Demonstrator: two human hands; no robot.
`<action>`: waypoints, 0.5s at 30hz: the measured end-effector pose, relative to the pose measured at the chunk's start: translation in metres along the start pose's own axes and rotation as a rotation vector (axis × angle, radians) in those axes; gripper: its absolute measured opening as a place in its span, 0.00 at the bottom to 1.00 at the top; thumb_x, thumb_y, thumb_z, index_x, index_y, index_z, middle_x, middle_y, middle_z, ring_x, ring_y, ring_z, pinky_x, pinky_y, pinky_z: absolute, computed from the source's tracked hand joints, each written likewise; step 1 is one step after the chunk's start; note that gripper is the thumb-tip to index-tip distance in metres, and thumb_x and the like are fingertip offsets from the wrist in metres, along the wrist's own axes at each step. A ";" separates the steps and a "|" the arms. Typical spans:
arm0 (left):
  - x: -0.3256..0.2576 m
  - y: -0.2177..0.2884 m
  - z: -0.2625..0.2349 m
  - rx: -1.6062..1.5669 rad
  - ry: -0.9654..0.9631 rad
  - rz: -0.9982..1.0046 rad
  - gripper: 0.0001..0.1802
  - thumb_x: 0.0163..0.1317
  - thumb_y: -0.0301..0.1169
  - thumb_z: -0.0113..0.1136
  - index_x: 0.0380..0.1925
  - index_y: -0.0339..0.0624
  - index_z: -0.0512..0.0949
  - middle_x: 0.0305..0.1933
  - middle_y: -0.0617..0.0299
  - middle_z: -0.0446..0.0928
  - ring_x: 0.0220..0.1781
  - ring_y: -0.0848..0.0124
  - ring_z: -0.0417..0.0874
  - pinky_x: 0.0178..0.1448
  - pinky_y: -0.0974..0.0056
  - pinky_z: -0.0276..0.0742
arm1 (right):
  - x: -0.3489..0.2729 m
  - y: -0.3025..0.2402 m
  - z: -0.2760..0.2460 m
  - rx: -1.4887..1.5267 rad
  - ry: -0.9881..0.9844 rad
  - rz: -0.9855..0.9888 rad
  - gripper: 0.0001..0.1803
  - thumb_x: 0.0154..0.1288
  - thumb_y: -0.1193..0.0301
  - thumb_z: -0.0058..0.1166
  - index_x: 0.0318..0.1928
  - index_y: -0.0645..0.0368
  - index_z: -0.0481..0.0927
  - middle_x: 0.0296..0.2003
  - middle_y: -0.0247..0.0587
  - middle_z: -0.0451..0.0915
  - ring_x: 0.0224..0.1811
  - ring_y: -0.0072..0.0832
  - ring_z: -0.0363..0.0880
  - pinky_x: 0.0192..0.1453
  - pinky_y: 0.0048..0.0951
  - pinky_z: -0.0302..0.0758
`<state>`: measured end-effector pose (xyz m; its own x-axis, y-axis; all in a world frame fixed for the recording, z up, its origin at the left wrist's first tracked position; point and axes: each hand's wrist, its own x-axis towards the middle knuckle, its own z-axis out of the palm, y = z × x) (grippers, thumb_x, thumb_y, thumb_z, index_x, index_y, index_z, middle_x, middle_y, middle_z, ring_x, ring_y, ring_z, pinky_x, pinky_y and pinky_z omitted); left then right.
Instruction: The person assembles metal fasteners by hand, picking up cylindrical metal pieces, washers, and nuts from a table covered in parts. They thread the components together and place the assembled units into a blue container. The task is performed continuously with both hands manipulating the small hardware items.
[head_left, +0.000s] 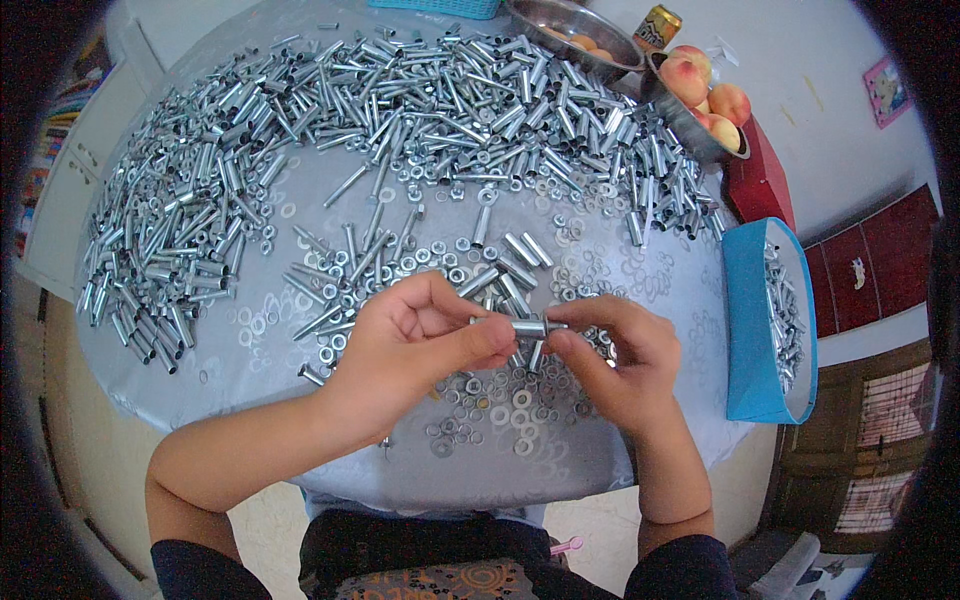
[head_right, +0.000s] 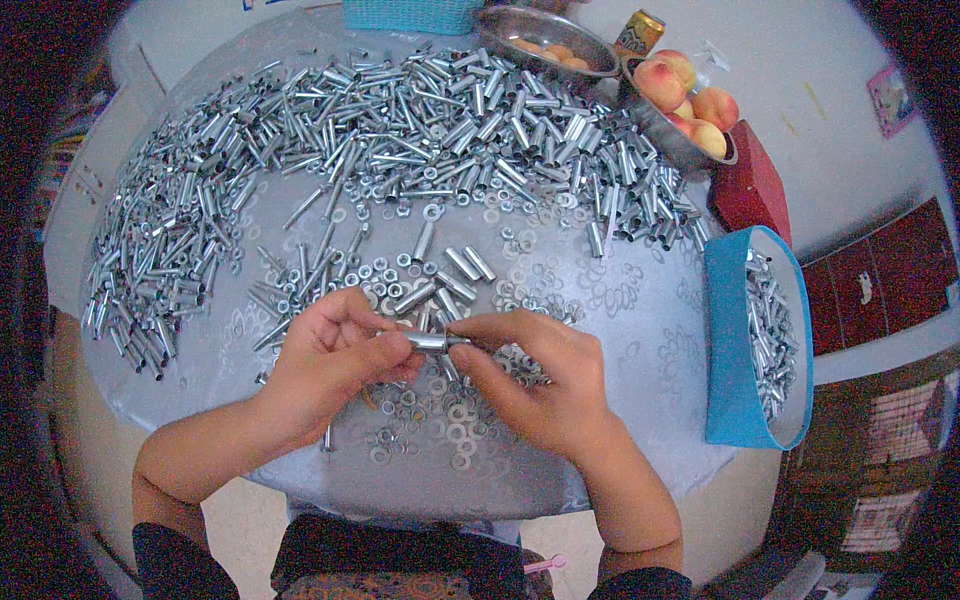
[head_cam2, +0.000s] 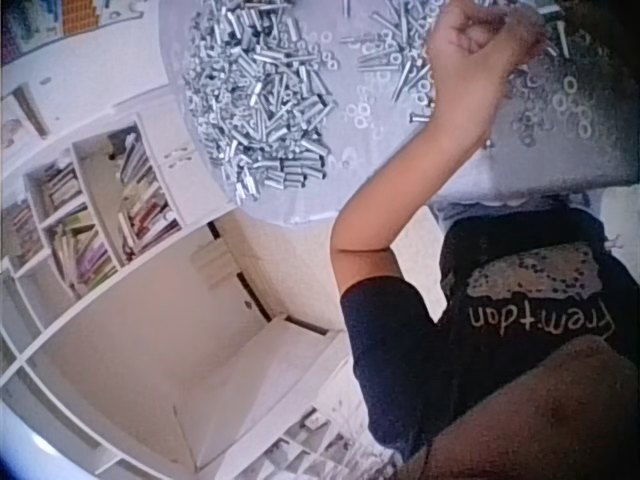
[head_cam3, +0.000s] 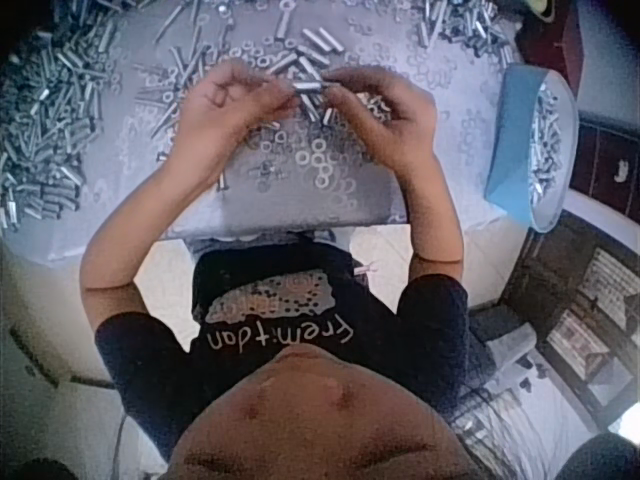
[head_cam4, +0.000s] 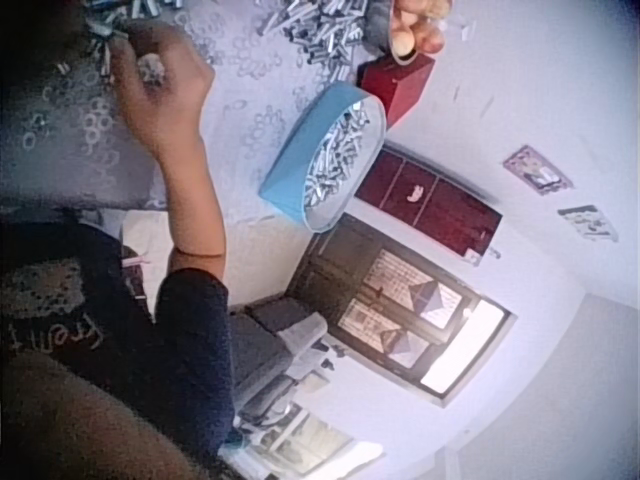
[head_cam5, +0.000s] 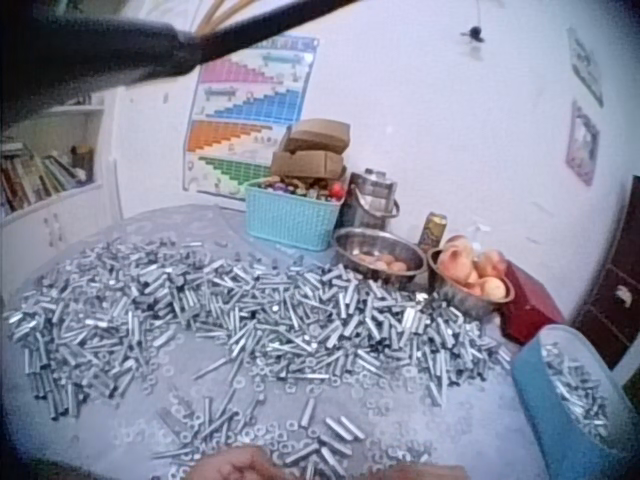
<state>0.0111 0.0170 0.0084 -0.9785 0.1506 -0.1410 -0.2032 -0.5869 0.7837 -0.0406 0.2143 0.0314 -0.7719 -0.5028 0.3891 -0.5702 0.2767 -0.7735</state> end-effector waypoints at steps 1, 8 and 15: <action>0.000 0.000 0.000 0.014 -0.003 -0.003 0.08 0.59 0.24 0.59 0.32 0.33 0.70 0.36 0.49 0.80 0.39 0.68 0.83 0.45 0.66 0.81 | 0.000 0.001 0.000 -0.001 -0.004 0.011 0.09 0.51 0.76 0.63 0.36 0.60 0.82 0.31 0.42 0.82 0.30 0.27 0.81 0.34 0.24 0.76; -0.002 0.007 0.000 0.134 -0.177 -0.227 0.08 0.59 0.27 0.60 0.29 0.35 0.71 0.32 0.55 0.80 0.31 0.74 0.81 0.35 0.70 0.78 | -0.003 0.003 -0.001 0.181 0.011 0.209 0.09 0.52 0.75 0.63 0.35 0.60 0.81 0.30 0.41 0.82 0.30 0.27 0.80 0.35 0.26 0.75; -0.010 0.003 0.007 0.455 -0.318 -0.125 0.12 0.59 0.30 0.61 0.39 0.34 0.75 0.31 0.59 0.80 0.30 0.78 0.79 0.33 0.72 0.75 | 0.003 0.001 -0.008 0.199 -0.191 -0.071 0.14 0.50 0.74 0.64 0.40 0.60 0.81 0.30 0.40 0.81 0.31 0.29 0.79 0.38 0.27 0.74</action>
<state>0.0204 0.0194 0.0169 -0.8750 0.4703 -0.1152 -0.2118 -0.1577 0.9645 -0.0463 0.2198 0.0358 -0.6544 -0.6656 0.3588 -0.5397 0.0788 -0.8381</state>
